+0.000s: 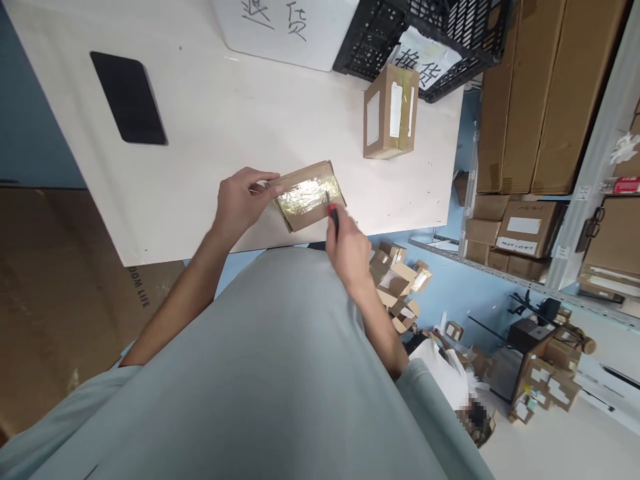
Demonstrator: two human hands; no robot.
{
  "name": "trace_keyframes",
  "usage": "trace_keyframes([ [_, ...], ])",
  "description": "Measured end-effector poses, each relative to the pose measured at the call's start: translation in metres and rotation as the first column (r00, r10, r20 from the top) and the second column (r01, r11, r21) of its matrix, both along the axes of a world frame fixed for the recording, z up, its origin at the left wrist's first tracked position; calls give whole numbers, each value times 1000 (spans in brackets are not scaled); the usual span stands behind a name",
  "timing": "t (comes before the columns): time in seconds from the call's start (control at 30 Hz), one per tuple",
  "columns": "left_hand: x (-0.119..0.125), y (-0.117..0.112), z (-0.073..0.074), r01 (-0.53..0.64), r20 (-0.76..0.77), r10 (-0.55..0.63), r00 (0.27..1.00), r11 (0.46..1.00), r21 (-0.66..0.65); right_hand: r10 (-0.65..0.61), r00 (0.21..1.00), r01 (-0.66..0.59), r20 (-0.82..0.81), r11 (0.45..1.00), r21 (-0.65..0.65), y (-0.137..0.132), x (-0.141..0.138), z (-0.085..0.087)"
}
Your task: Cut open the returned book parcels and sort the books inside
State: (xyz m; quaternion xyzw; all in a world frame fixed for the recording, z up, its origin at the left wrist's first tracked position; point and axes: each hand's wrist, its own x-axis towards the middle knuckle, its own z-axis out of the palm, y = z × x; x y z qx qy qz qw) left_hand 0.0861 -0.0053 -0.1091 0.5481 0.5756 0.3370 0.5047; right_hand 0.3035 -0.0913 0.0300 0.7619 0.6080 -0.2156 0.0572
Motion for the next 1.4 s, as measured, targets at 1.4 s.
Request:
trace_keyframes([
  [1.4,107,-20,-7,276,-335,-154,930,893,355,174,980,-123,96,910,-395,73,25,3],
])
